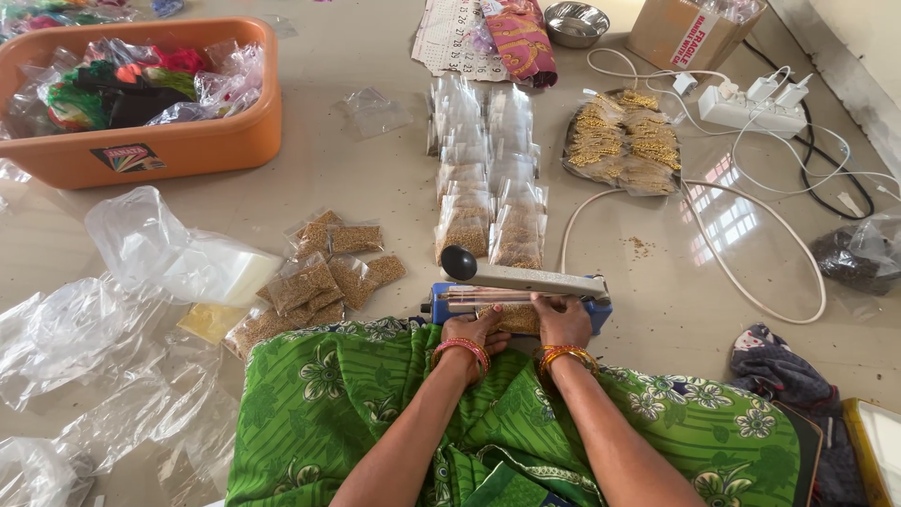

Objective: The person seals plastic bags filled with small seeds using a manual heat sealer while sitting on the floor.

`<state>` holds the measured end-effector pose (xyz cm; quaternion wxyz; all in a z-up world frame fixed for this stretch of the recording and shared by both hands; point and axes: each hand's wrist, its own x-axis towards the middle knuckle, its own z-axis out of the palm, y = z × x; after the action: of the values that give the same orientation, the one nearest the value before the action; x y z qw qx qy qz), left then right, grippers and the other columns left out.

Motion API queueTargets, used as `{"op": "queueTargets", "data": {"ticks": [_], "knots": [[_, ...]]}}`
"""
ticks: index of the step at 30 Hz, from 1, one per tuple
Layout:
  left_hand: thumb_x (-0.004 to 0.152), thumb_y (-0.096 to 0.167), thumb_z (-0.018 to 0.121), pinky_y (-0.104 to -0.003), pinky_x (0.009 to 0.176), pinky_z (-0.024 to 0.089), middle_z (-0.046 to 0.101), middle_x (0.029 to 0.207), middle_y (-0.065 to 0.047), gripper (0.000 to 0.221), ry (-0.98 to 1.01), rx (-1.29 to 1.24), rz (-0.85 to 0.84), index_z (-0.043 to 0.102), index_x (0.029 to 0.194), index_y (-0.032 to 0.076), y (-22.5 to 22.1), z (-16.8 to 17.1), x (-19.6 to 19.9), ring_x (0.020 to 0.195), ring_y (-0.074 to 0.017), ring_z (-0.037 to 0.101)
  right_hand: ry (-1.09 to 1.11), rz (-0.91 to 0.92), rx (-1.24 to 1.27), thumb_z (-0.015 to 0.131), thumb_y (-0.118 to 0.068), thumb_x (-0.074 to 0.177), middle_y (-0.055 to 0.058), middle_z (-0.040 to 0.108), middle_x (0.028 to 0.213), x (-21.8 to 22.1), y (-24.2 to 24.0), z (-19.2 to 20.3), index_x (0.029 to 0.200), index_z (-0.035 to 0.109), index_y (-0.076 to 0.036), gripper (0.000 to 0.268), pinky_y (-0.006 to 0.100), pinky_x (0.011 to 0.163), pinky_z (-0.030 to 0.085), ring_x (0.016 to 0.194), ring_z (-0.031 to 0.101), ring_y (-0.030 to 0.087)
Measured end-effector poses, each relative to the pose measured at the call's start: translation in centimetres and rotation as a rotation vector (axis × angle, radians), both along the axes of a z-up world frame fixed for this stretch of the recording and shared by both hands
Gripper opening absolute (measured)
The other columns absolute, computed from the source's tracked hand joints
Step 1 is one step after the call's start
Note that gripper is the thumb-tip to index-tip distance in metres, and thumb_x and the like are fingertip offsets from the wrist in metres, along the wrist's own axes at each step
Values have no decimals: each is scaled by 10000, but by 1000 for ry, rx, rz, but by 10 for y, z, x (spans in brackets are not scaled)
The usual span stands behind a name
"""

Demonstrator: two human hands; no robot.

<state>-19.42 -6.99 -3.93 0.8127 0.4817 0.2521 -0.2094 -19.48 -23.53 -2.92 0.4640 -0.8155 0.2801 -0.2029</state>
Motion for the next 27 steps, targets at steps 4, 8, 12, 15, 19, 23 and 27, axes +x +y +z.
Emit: {"op": "queueTargets", "data": {"ticks": [4,8,12,15,19,23,27], "knots": [[813,250,869,-336,568,621,762,931,-171,453,15,-19,31,676,1041,-90,-4,1,1,720,-283,768,57,-55,-126,850,-382,814,104,763,829,-14,1,26,888,736,-58,352,405,748,555,754,726,253],[837,230,846,-329,544,608,760,892,-173,403,15,-75,52,681,1009,-94,-7,-3,3,673,-266,752,-248,136,-387,746,-351,925,82,717,817,-14,33,72,864,662,-92,279,402,750,548,762,704,250],[927,205,755,-328,498,534,753,875,-143,302,21,-34,83,712,998,-85,-15,-50,15,628,-220,690,-407,549,-704,678,-482,935,99,732,987,25,95,105,1023,688,-110,382,461,916,522,958,708,279],[931,204,749,-333,504,536,750,880,-141,295,25,-45,80,708,1004,-79,-12,-51,15,634,-222,690,62,920,-894,581,-607,882,111,630,1373,52,150,150,1331,614,-133,654,559,1143,335,1338,530,298],[938,202,737,-343,517,542,744,890,-138,283,46,-83,86,699,1017,-67,-9,-61,17,647,-225,689,348,1068,-1096,430,-728,880,112,365,1598,81,182,115,1482,446,-185,811,720,1129,135,1477,266,350],[946,200,726,-352,531,547,737,901,-135,270,93,-122,123,690,1030,-55,-2,-66,5,660,-229,688,572,1075,-1008,359,-729,940,122,540,1436,70,190,122,1415,542,-192,740,668,1128,247,1372,450,316],[953,198,714,-361,544,552,731,911,-132,259,120,-150,135,681,1043,-43,7,-52,6,673,-233,687,726,1071,-890,435,-703,967,128,776,1079,67,193,139,1066,800,-119,695,452,915,577,1057,730,283]]}}
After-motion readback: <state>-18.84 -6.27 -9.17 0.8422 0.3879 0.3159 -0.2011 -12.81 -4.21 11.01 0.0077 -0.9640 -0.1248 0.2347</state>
